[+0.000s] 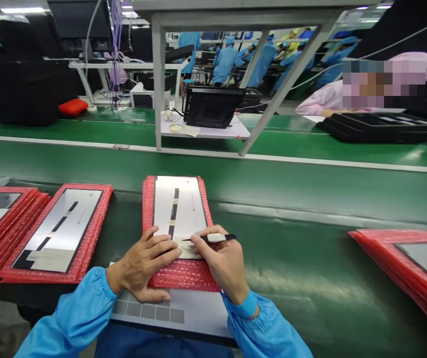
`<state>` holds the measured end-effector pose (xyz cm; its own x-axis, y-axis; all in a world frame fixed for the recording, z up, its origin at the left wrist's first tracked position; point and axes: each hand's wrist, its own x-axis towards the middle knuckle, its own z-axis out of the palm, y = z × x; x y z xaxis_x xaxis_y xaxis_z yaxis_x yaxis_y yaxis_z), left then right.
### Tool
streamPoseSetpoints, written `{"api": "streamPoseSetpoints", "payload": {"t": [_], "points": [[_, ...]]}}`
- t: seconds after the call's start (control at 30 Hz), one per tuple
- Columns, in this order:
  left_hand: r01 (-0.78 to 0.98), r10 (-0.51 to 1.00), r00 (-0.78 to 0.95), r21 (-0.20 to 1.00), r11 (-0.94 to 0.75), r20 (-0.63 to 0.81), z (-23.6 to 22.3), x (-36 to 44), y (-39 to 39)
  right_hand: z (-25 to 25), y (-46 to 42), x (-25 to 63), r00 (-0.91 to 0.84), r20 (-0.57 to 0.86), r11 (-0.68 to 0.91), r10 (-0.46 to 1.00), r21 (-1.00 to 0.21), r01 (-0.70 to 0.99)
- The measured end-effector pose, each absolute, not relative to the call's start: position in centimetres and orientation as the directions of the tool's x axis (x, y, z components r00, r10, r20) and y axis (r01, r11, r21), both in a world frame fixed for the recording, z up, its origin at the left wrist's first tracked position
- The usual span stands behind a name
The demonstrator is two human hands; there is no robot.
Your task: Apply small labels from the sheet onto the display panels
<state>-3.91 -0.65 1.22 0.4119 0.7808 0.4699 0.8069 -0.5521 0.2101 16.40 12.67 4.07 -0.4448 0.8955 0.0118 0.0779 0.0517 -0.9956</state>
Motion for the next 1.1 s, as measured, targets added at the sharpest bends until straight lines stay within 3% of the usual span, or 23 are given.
{"api": "streamPoseSetpoints", "payload": {"t": [0.23, 0.4, 0.73, 0.9, 1.1], "points": [[0.839, 0.812, 0.361, 0.219, -0.497, 0.459, 1.4, -3.2, -0.6, 4.2, 13.0, 16.5, -0.457, 0.01, 0.077, 0.89, -0.989, 0.128], [0.857, 0.788, 0.311, 0.202, -0.474, 0.531, -0.1, -2.8, -0.2, 4.6, 13.4, 16.4, -0.442, 0.041, 0.145, 0.896, -0.968, 0.205], [0.789, 0.664, 0.436, 0.097, -0.607, 0.608, -2.8, -5.2, 0.0, 4.5, 14.4, 16.8, -0.405, -0.028, 0.156, 0.914, -0.897, 0.414], [0.788, 0.587, 0.361, 0.1, -0.607, 0.725, -4.9, -5.7, 0.7, 4.4, 14.6, 17.1, -0.398, -0.059, 0.133, 0.916, -0.888, 0.44], [0.762, 0.501, 0.315, 0.1, -0.64, 0.806, -2.2, -5.1, 0.3, 4.2, 14.3, 16.9, -0.416, -0.019, 0.135, 0.909, -0.931, 0.338]]}}
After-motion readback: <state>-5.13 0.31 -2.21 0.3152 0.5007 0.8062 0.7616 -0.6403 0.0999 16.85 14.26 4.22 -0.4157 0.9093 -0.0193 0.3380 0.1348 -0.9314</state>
